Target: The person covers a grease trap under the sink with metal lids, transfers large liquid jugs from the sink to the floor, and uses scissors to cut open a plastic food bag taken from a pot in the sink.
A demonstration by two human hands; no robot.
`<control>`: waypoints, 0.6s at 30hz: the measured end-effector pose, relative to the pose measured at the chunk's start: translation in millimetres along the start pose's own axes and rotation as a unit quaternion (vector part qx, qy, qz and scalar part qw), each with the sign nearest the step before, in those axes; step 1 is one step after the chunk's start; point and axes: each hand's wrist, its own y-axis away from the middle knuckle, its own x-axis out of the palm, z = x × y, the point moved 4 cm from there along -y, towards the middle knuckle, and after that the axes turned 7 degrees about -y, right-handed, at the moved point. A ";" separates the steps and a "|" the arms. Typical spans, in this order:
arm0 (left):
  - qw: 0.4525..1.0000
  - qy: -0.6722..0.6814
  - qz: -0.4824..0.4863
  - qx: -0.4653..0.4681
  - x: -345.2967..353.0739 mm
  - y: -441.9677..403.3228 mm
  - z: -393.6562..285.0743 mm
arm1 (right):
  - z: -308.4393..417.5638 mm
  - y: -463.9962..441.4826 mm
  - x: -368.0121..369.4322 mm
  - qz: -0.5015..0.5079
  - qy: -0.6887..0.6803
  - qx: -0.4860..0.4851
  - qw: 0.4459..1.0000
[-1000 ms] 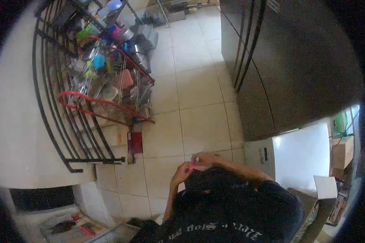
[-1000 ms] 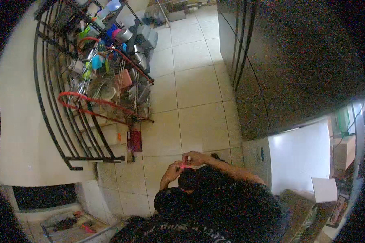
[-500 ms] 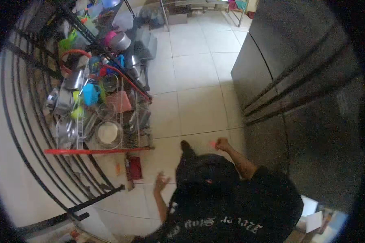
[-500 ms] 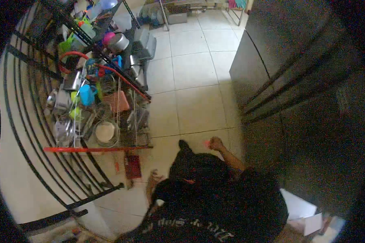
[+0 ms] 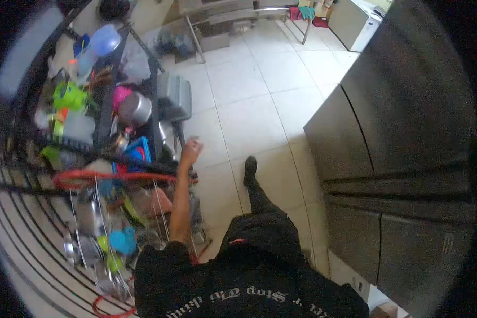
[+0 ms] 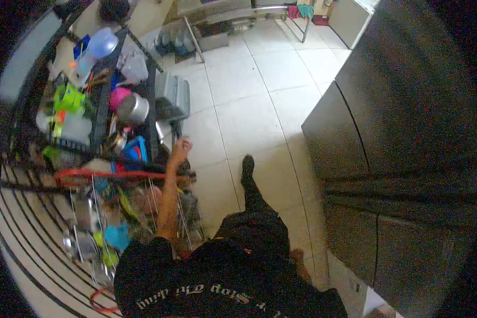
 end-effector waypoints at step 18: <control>0.892 0.221 0.149 -0.365 18.3 -226.7 168.4 | 811.8 -557.8 97.6 -0.131 0.049 -0.350 0.926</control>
